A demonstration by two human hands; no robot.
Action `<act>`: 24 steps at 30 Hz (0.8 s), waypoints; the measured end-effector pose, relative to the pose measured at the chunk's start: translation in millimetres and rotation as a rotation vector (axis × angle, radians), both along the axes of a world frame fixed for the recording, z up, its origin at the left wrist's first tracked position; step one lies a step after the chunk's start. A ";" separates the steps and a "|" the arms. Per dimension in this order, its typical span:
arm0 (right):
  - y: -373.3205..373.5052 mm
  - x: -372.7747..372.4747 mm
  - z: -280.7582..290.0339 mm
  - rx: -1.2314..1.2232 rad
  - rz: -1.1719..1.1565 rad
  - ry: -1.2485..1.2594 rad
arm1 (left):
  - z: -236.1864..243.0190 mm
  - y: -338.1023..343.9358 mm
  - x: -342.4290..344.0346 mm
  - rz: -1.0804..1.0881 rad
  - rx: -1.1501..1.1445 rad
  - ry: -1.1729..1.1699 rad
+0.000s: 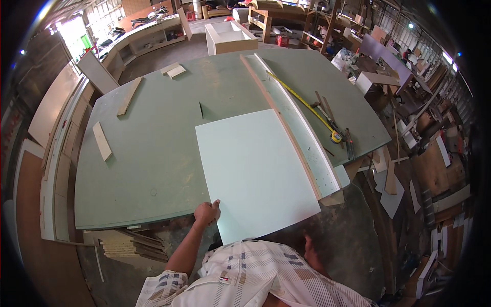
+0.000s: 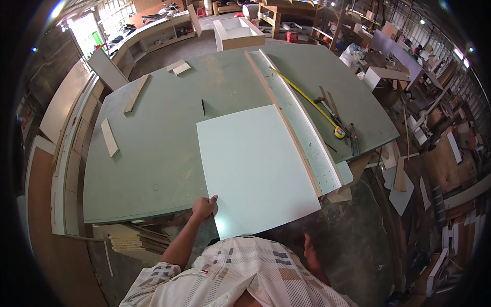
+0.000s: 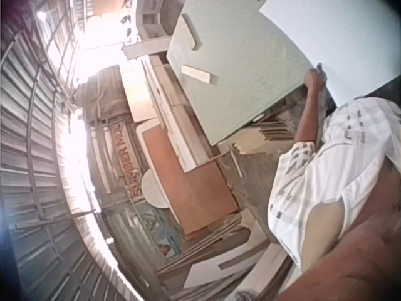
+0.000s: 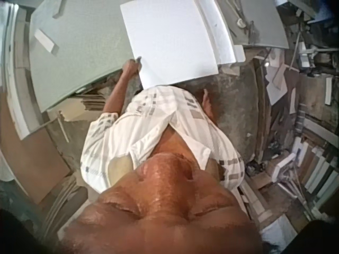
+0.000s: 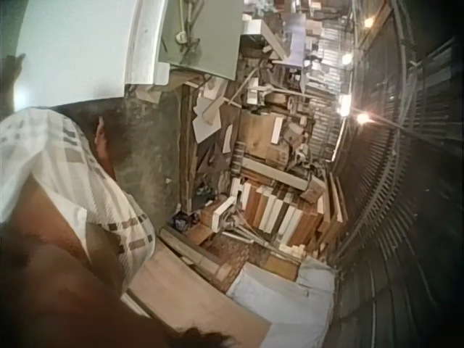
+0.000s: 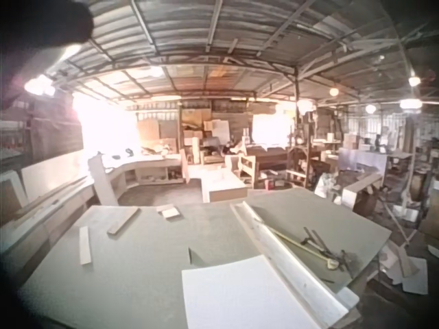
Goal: The person positions and marks a wooden guide on a table saw using a tape measure, pen, and hammer, then retrieves a wooden board from storage and aligns it against the guide.
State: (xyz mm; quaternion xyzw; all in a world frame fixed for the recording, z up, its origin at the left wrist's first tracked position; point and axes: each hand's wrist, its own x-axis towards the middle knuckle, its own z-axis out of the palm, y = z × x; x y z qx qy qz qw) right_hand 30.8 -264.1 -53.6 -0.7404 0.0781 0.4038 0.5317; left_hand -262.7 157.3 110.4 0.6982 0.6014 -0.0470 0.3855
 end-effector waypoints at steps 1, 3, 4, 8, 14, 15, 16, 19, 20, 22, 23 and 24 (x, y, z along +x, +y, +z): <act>-12.7 -2.5 -9.5 -0.099 0.104 -0.057 | -1.8 0.4 -0.4 0.008 0.001 0.000; -36.0 -5.3 -31.7 -0.281 0.354 -0.180 | -2.2 -0.9 0.1 0.012 0.007 0.006; -45.8 -5.6 -37.4 -0.368 0.496 -0.250 | -1.8 -1.7 -0.7 0.023 0.007 0.006; -74.3 -6.4 -55.7 -0.536 0.875 -0.412 | -3.5 -5.8 0.6 0.040 0.047 0.019; -71.7 5.6 -67.1 -0.567 1.141 -0.535 | -14.1 -7.3 -3.1 0.055 0.082 0.044; -67.7 7.3 -67.9 -0.560 1.166 -0.556 | -14.2 -7.3 -1.5 0.053 0.085 0.047; -59.3 10.0 -67.2 -0.546 1.191 -0.581 | -14.1 -7.2 -1.4 0.050 0.086 0.048; -29.2 17.6 -65.4 -0.483 1.241 -0.649 | -16.5 -7.5 -0.9 0.068 0.023 0.031; -18.1 19.8 -63.6 -0.457 1.252 -0.672 | -18.1 -8.0 -0.9 0.066 0.056 0.028; 0.9 21.4 -57.0 -0.408 1.273 -0.729 | -19.9 -7.1 2.1 0.050 0.086 0.025; 9.0 20.6 -53.7 -0.387 1.275 -0.755 | -19.6 -6.5 3.9 0.060 0.058 0.024; 16.3 18.6 -48.7 -0.364 1.266 -0.751 | -19.9 -6.5 6.0 0.070 0.028 0.026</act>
